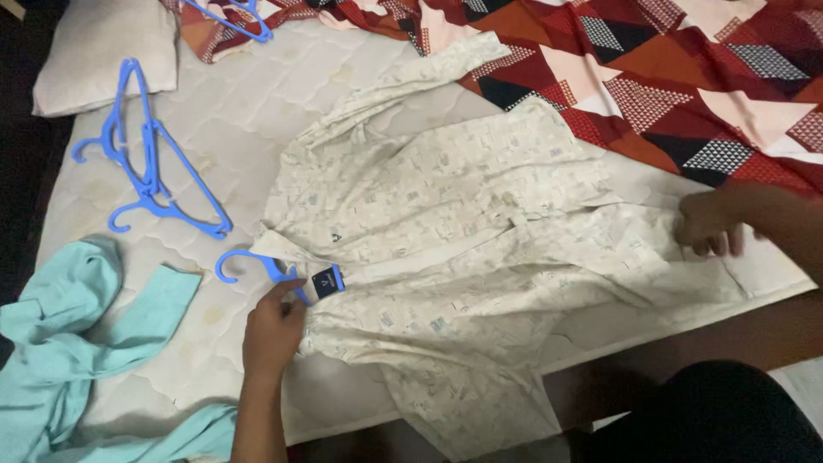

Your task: The person lays a white patterned shirt on a bed, buttons it, places it on a blue hanger, and hangs it in a wardrobe. The scene includes a patterned bedspread, a teal garment, and several hangers.

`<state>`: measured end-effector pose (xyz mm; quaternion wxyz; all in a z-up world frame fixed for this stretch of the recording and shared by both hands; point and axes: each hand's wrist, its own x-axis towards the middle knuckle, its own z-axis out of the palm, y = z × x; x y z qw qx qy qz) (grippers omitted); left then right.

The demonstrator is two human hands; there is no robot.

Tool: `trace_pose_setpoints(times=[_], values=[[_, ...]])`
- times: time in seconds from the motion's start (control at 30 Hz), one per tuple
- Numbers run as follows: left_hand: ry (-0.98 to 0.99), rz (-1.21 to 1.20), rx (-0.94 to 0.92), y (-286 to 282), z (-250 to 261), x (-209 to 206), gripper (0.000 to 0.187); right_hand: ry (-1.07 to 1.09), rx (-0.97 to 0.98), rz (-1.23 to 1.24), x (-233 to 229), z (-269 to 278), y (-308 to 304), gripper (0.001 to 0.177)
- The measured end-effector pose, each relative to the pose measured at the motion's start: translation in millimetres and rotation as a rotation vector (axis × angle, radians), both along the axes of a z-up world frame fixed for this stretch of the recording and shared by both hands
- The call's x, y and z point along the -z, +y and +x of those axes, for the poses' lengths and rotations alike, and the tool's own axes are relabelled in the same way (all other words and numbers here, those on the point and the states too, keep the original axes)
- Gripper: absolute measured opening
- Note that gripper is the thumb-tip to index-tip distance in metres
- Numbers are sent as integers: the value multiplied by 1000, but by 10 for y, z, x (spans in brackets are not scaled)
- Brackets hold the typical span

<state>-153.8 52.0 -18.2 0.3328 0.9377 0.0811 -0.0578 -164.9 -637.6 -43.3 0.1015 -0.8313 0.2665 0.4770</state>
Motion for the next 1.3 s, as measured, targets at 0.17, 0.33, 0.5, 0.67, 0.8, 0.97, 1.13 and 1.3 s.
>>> trace_pose_setpoints(times=[0.17, 0.33, 0.5, 0.67, 0.8, 0.97, 1.13, 1.3], values=[[-17, 124, -5, -137, -18, -105, 36, -898, -174, -114, 108, 60, 190, 58], [-30, 201, -19, -216, 6, -91, 34, -897, 321, 275, -71, 299, 733, 66], [3, 222, -32, -297, 22, -80, 35, -860, 272, 247, -279, 649, 1036, 66], [3, 243, -34, -350, 60, -128, 34, -827, 254, 237, -323, 1187, 955, 55], [-17, 234, -40, -385, 37, -211, 28, -1301, 234, -61, -423, 1352, 764, 46], [-103, 183, -23, -420, 33, -213, 24, -1297, 9, -299, -276, 1348, 905, 61], [-328, 180, 20, -421, 22, -146, 20, -1225, -516, -193, -208, 846, 1698, 49], [-424, 236, 55, -396, 37, -107, 23, -1413, -874, 141, -223, 701, 2578, 47]])
